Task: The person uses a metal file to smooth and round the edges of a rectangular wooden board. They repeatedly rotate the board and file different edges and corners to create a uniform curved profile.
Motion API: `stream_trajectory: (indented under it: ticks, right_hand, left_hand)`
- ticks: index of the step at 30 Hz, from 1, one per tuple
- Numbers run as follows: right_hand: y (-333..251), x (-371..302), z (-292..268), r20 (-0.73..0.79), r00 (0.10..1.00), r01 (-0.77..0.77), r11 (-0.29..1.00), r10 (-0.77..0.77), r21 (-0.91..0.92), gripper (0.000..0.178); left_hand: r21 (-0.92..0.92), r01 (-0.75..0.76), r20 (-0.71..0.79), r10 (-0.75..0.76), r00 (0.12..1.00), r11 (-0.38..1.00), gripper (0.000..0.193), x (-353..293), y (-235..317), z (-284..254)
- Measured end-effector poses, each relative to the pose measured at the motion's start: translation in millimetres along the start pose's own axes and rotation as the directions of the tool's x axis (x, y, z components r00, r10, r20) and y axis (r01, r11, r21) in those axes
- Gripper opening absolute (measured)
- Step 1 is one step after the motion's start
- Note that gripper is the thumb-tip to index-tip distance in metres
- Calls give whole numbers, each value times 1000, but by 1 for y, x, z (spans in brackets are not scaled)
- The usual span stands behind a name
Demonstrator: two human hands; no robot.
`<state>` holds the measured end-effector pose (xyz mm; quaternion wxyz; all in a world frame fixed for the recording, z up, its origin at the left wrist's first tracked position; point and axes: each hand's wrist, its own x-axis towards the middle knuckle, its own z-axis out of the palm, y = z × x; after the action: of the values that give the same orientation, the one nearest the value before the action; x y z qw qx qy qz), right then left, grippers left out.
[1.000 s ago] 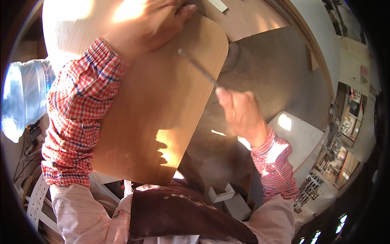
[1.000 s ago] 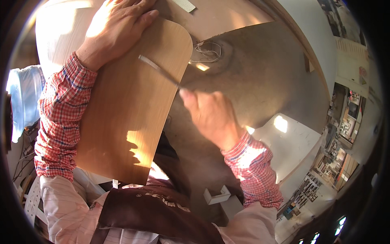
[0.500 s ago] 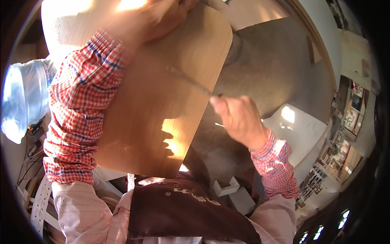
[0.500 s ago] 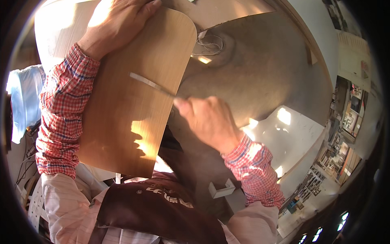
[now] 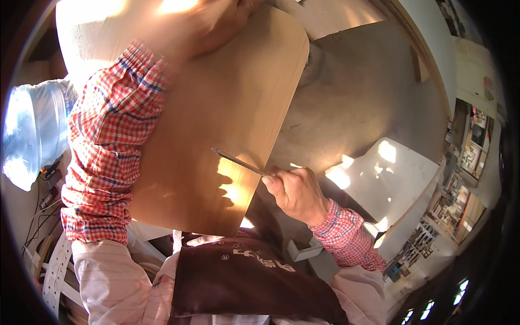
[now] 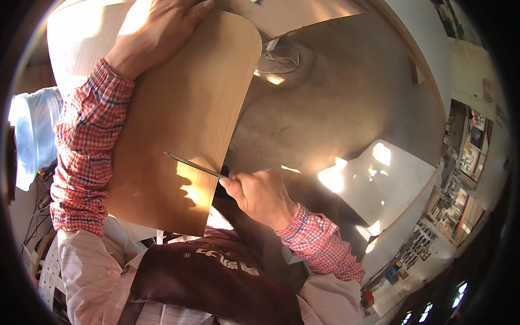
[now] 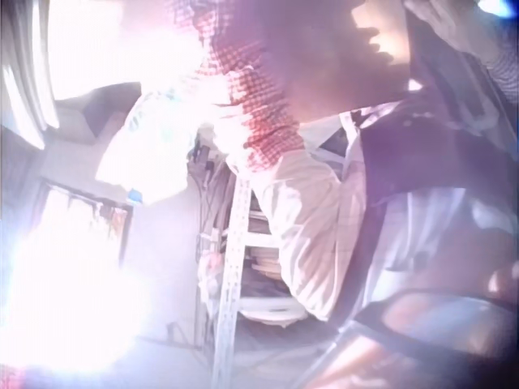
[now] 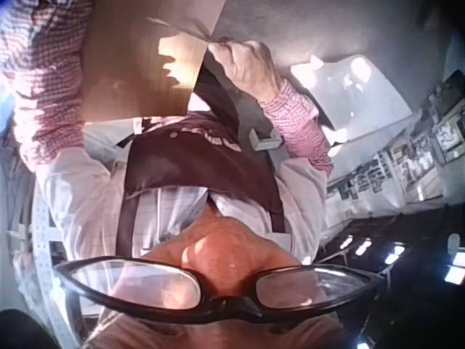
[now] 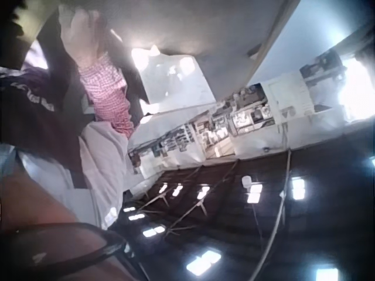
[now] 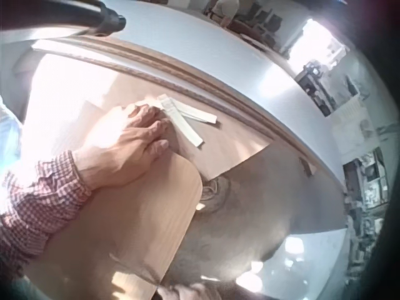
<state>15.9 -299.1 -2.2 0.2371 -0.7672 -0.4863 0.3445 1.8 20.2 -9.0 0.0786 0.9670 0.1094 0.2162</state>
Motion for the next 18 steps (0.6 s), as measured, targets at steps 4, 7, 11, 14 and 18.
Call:
stream_trajectory:
  ticks: [4,7,11,14,18]
  right_hand:
    - [12,36,-28,-65,995,-77,997,75,-27,51]
    - [7,41,-27,-162,984,-72,997,77,36,50]
    - [-18,-12,-10,105,991,-84,996,86,-22,44]
    - [-4,-5,-16,71,997,-18,991,28,-133,39]
    - [10,6,-3,-124,988,-68,983,89,170,46]
  left_hand:
    - [-2,2,63,-2,998,1000,44,3,4,-1]
    - [64,-67,16,66,998,996,46,4,-4,1]
    - [-56,123,76,-119,990,991,45,3,3,16]
    - [98,99,89,-108,990,990,44,4,13,5]
    - [33,63,25,-64,998,997,44,0,12,6]
